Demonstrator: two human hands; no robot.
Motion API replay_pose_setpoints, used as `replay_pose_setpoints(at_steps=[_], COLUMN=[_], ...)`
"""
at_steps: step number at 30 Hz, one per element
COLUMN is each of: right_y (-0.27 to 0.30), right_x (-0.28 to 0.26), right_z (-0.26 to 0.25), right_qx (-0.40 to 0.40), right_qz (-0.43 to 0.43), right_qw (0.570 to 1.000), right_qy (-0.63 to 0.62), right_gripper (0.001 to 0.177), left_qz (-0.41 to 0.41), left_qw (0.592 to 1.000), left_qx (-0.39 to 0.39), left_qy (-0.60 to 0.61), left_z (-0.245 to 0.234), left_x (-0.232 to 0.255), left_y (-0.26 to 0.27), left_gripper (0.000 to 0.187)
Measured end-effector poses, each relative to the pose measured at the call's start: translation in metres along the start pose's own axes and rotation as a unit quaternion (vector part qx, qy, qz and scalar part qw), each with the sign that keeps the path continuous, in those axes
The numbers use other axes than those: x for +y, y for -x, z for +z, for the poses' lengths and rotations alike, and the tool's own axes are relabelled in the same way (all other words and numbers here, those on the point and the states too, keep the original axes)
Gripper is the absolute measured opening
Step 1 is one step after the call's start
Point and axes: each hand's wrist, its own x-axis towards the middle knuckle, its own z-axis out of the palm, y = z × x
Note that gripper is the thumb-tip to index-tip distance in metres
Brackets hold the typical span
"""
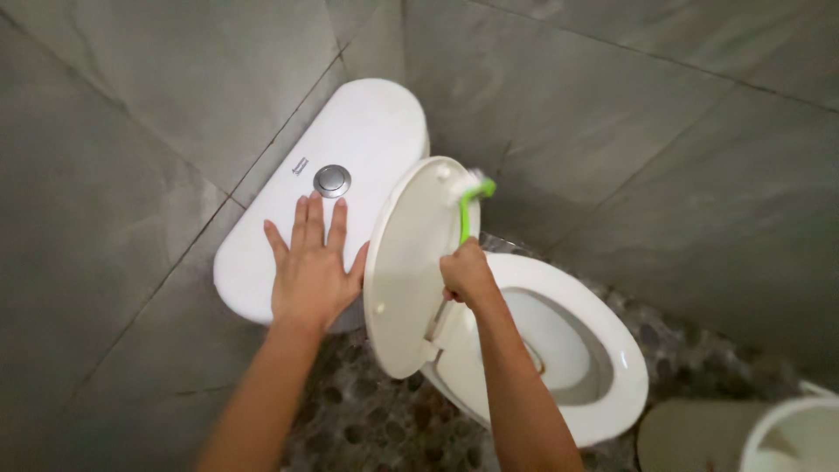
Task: The person cleans a toilet by using a brush to scrub the interior of the bowl and the rim of the seat.
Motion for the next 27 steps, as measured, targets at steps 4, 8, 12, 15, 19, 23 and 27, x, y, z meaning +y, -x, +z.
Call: replay_pose_setpoints(at_steps=[4, 8, 12, 15, 19, 23, 27], right_y=[0.079, 0.120, 0.086, 0.107, 0.183, 0.158, 0.145], right_x=[-0.016, -0.016, -0.036, -0.051, -0.046, -0.065, -0.075], right_z=[0.012, 0.036, 0.021, 0.015, 0.031, 0.024, 0.015], right_qx=[0.006, 0.017, 0.072, 0.073, 0.031, 0.077, 0.073], right_qz=[-0.056, -0.021, -0.113, -0.095, -0.024, -0.075, -0.079], right_qw=[0.996, 0.987, 0.987, 0.986, 0.981, 0.984, 0.981], right_qy=[0.065, 0.159, 0.084, 0.114, 0.190, 0.142, 0.163], right_gripper=[0.051, 0.071, 0.039, 0.036, 0.062, 0.047, 0.042], left_qz=[0.005, 0.015, 0.014, 0.019, 0.021, 0.024, 0.033], left_qw=[1.000, 1.000, 0.998, 0.996, 0.996, 0.996, 0.995], left_qx=[-0.004, 0.004, 0.016, 0.032, 0.025, 0.022, 0.024], left_qy=[0.016, 0.028, 0.055, 0.078, 0.085, 0.088, 0.089], left_z=[0.002, 0.004, 0.003, 0.001, -0.002, -0.003, -0.001], left_x=[-0.001, -0.004, -0.001, 0.000, 0.000, -0.002, -0.003], left_y=[-0.002, -0.010, -0.004, -0.001, -0.005, -0.005, -0.004], left_gripper=[0.075, 0.074, 0.073, 0.073, 0.073, 0.074, 0.073])
